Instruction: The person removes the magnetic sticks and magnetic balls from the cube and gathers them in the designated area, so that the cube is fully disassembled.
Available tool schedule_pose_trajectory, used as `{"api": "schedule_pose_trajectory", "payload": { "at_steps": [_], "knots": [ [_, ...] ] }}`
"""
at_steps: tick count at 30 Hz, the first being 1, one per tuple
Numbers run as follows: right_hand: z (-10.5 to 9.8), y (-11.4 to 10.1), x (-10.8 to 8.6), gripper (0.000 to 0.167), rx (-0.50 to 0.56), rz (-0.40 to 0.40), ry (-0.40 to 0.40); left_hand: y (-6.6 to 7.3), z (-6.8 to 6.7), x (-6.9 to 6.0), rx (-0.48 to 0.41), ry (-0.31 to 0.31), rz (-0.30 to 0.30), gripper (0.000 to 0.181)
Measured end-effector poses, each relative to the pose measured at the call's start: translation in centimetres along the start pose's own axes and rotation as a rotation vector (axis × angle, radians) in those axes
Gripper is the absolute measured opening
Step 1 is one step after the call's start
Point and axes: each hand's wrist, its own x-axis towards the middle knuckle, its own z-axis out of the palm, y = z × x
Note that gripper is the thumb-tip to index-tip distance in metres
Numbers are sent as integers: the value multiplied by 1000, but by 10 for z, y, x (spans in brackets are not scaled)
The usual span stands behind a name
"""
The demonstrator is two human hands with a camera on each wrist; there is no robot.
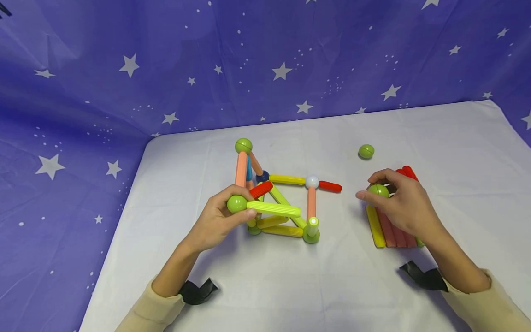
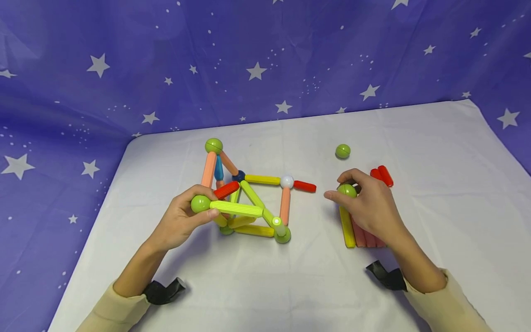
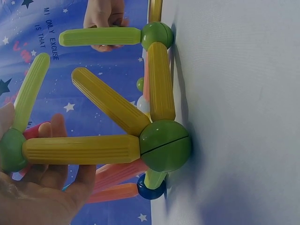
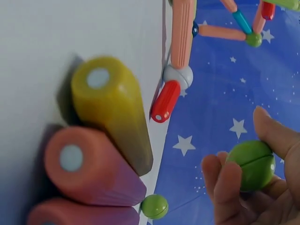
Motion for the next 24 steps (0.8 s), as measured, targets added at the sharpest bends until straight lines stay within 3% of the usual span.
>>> {"api": "schedule_pose_trajectory", "payload": {
  "at_steps": [5, 13, 19, 24],
  "knots": [
    [1, -3, -7, 38, -25, -14, -38, -1, 0, 0, -8, 1, 0, 17],
    [0, 1, -15, 16, 19, -78, -114, 0, 0, 0, -13, 3, 9, 17],
    [0, 5, -21, 29, 165, -58, -255, -1, 1, -1, -9, 3, 9, 18],
    [-1, 5, -23, 32, 205, -46, -276, -1, 0, 0, -6, 2, 7, 18]
  ]
}}
